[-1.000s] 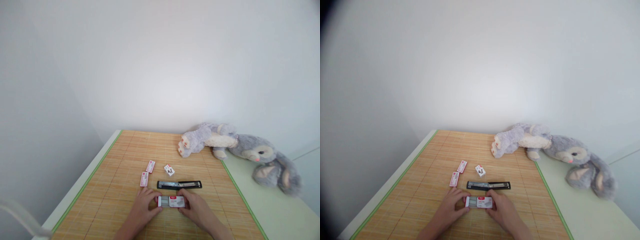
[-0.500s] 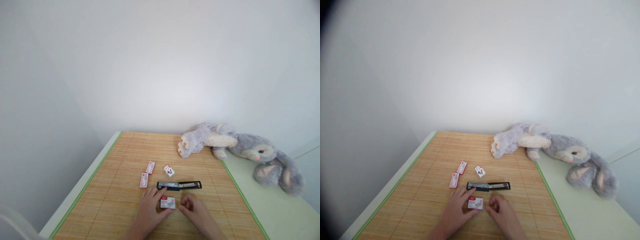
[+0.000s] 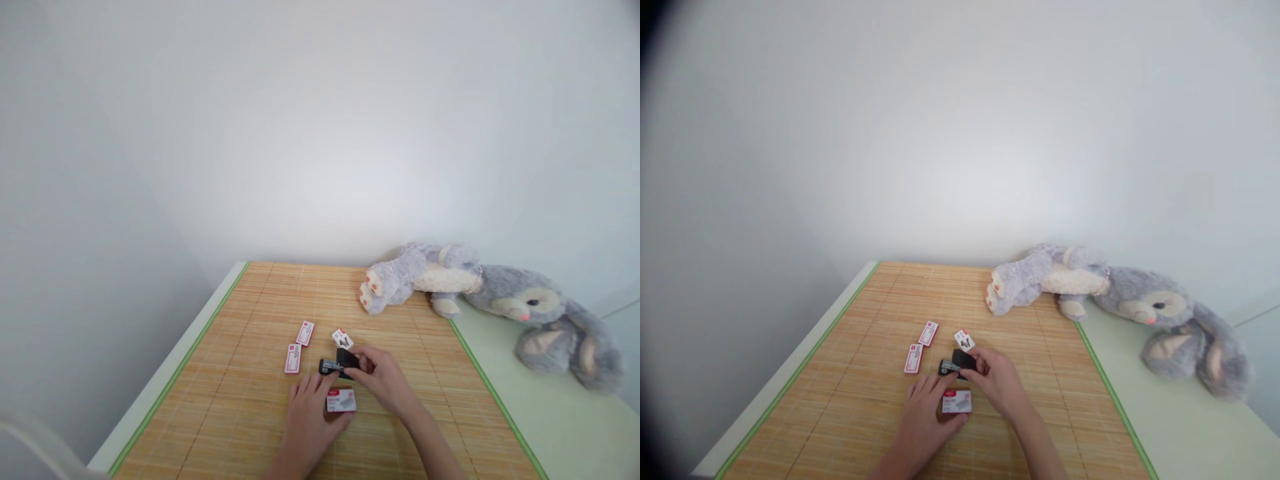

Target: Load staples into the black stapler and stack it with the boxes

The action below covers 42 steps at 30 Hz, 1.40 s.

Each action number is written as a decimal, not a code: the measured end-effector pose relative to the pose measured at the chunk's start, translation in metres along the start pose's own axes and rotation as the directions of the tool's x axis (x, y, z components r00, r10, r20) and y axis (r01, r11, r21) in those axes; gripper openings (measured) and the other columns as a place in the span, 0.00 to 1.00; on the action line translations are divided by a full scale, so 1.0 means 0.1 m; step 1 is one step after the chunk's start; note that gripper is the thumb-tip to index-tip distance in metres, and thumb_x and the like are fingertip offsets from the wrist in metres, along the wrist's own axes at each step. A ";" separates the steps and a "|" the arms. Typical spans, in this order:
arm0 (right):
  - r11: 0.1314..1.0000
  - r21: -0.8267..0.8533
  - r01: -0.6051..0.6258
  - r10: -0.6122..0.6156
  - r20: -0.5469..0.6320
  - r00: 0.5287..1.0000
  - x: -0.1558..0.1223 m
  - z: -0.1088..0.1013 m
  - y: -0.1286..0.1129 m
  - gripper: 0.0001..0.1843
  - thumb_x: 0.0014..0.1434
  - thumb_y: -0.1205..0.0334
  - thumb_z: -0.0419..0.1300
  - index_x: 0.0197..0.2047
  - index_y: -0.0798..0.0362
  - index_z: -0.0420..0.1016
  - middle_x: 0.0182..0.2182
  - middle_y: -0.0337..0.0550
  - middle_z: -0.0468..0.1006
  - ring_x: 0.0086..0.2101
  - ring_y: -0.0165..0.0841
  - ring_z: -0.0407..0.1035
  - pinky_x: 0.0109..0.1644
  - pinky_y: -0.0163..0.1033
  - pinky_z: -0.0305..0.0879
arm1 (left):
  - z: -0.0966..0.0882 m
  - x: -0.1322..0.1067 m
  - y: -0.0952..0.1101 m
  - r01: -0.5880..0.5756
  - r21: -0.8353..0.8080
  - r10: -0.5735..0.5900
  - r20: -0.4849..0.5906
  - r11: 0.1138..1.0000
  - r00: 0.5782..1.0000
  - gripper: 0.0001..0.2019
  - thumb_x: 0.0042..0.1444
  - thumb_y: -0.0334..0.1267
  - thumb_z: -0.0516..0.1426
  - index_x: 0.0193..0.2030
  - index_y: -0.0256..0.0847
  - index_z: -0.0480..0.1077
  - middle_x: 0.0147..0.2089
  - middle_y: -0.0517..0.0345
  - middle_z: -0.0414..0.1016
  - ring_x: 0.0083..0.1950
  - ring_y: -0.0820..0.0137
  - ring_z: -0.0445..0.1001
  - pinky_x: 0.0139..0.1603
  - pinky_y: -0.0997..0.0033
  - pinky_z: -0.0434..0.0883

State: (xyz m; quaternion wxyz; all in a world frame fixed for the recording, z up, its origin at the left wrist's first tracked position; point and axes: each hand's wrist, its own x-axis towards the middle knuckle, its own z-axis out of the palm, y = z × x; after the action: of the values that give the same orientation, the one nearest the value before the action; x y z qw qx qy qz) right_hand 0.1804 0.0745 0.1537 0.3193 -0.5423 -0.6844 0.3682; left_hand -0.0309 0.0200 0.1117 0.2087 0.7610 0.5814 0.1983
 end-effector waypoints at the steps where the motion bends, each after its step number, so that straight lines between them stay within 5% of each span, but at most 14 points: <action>1: 0.997 -0.068 0.023 -0.021 0.033 0.999 0.04 0.03 -0.05 0.17 0.58 0.47 0.67 0.45 0.48 0.81 0.23 0.32 0.70 0.26 0.31 0.64 0.32 0.36 0.56 | 0.00 -0.01 0.01 0.004 0.003 -0.004 -0.002 1.000 1.000 0.32 0.53 0.56 0.66 0.64 0.59 0.68 0.57 0.55 0.75 0.56 0.53 0.71 0.54 0.55 0.64; 7: 0.929 -0.365 0.055 -0.012 0.119 0.993 0.17 0.13 -0.21 0.07 0.56 0.56 0.68 0.37 0.48 0.78 0.27 0.34 0.73 0.30 0.31 0.66 0.34 0.35 0.49 | -0.02 -0.04 0.04 -0.005 -0.001 0.005 -0.017 1.000 1.000 0.24 0.54 0.54 0.66 0.57 0.58 0.72 0.54 0.56 0.76 0.55 0.55 0.71 0.54 0.56 0.63; 16: 0.926 -0.377 0.019 0.018 0.094 0.995 0.08 0.09 -0.13 0.08 0.56 0.59 0.67 0.41 0.47 0.78 0.29 0.35 0.75 0.32 0.32 0.68 0.35 0.34 0.51 | -0.01 -0.16 0.01 -0.053 -0.015 0.051 -0.131 0.998 0.990 0.13 0.58 0.44 0.64 0.50 0.55 0.76 0.47 0.57 0.75 0.50 0.61 0.73 0.50 0.62 0.68; 22: 0.928 -0.350 -0.128 0.127 -0.025 0.992 -0.12 -0.14 0.16 0.10 0.56 0.55 0.66 0.42 0.46 0.79 0.25 0.32 0.70 0.29 0.33 0.68 0.34 0.35 0.54 | -0.01 0.08 -0.26 0.135 0.148 -0.056 -0.448 0.980 0.892 0.11 0.57 0.40 0.62 0.47 0.47 0.74 0.62 0.48 0.69 0.62 0.52 0.68 0.61 0.51 0.66; 29: 0.919 -0.341 -0.198 0.130 -0.210 0.969 -0.27 -0.15 0.27 0.08 0.55 0.56 0.64 0.37 0.46 0.74 0.33 0.37 0.77 0.36 0.37 0.72 0.38 0.37 0.60 | -0.03 0.41 -0.43 0.210 0.120 -0.125 -0.493 0.970 0.861 0.09 0.57 0.42 0.61 0.41 0.45 0.67 0.69 0.46 0.63 0.67 0.51 0.64 0.64 0.48 0.64; 33: 0.914 -0.341 -0.222 0.125 -0.282 0.951 -0.23 -0.14 0.38 0.08 0.55 0.55 0.62 0.37 0.47 0.72 0.34 0.39 0.76 0.37 0.38 0.72 0.38 0.38 0.61 | -0.07 0.50 -0.47 0.174 0.109 -0.105 -0.465 0.979 0.879 0.21 0.57 0.38 0.59 0.57 0.43 0.67 0.73 0.48 0.59 0.68 0.55 0.62 0.67 0.52 0.62; 36: 0.909 -0.302 -0.286 0.216 -0.244 0.945 -0.12 -0.13 0.47 0.15 0.57 0.54 0.60 0.47 0.47 0.74 0.29 0.36 0.74 0.31 0.36 0.71 0.33 0.38 0.60 | -0.11 0.53 -0.45 0.146 0.155 -0.074 -0.394 0.977 0.916 0.34 0.58 0.36 0.58 0.72 0.49 0.57 0.74 0.53 0.60 0.67 0.56 0.63 0.66 0.53 0.61; 42: 0.973 -0.225 -0.048 0.020 -0.126 0.992 0.17 -0.05 0.45 0.36 0.58 0.59 0.59 0.70 0.40 0.62 0.51 0.42 0.76 0.47 0.37 0.73 0.54 0.41 0.66 | -0.11 0.48 -0.38 0.119 0.212 -0.043 -0.330 0.970 0.943 0.37 0.58 0.33 0.57 0.74 0.56 0.56 0.74 0.59 0.62 0.63 0.57 0.64 0.64 0.55 0.61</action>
State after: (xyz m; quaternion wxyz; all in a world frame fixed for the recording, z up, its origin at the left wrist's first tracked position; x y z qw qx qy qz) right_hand 0.2040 0.0983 0.1192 0.2900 -0.6086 -0.6917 0.2589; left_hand -0.0556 0.0766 0.1035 0.0297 0.7124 0.6576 0.2432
